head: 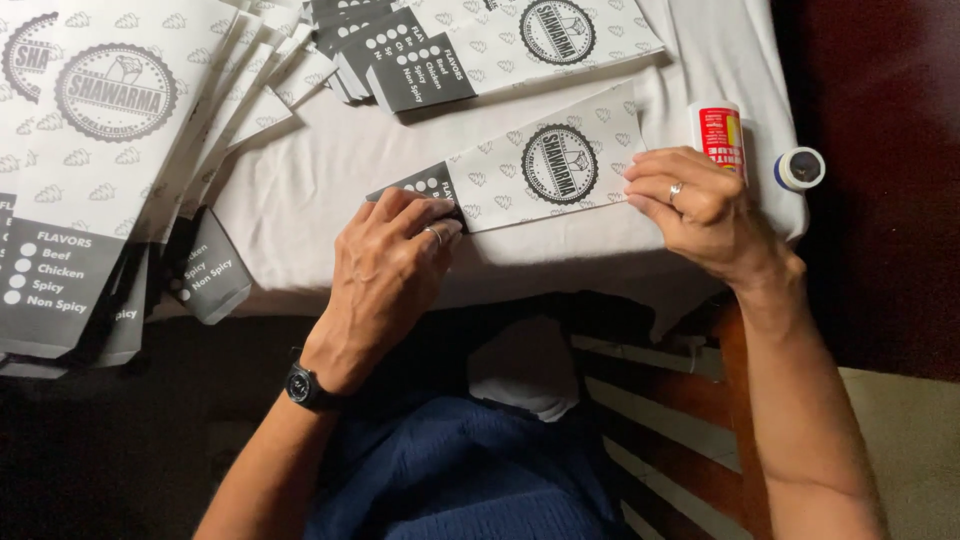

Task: Applying glue to paper shawarma sleeves and pressing them together to assemble the packaging.

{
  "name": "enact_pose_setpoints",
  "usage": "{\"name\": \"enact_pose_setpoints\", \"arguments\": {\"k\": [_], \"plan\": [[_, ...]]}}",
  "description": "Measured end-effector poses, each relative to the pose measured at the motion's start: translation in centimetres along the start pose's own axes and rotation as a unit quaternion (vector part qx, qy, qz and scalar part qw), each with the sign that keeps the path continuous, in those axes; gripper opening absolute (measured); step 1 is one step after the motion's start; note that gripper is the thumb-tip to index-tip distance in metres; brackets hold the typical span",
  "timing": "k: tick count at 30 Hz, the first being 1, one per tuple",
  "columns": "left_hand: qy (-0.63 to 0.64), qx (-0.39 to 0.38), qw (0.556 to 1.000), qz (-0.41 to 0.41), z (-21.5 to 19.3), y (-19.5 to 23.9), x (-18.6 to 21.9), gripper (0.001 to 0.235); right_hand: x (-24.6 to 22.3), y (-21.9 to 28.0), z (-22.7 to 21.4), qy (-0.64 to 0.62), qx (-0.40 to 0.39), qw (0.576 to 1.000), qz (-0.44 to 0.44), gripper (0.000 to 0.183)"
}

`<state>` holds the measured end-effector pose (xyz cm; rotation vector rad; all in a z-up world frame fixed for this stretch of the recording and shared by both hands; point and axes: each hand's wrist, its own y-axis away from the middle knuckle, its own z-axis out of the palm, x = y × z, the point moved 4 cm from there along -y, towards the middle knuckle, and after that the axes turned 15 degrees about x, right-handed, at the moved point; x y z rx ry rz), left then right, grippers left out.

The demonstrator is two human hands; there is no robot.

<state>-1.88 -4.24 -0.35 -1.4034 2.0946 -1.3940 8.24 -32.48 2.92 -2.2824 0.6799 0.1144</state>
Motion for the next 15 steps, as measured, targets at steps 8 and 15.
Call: {"name": "enact_pose_setpoints", "arguments": {"k": [8, 15], "plan": [[-0.022, 0.022, 0.997, -0.069, 0.5, 0.1, 0.6, 0.014, 4.1, -2.3, 1.0, 0.058, -0.22, 0.973, 0.049, 0.057], [-0.02, 0.011, 0.988, -0.155, 0.9, 0.7, 0.8, 0.018, 7.2, -3.5, 1.8, 0.171, -0.404, 0.892, 0.108, 0.116]]}}
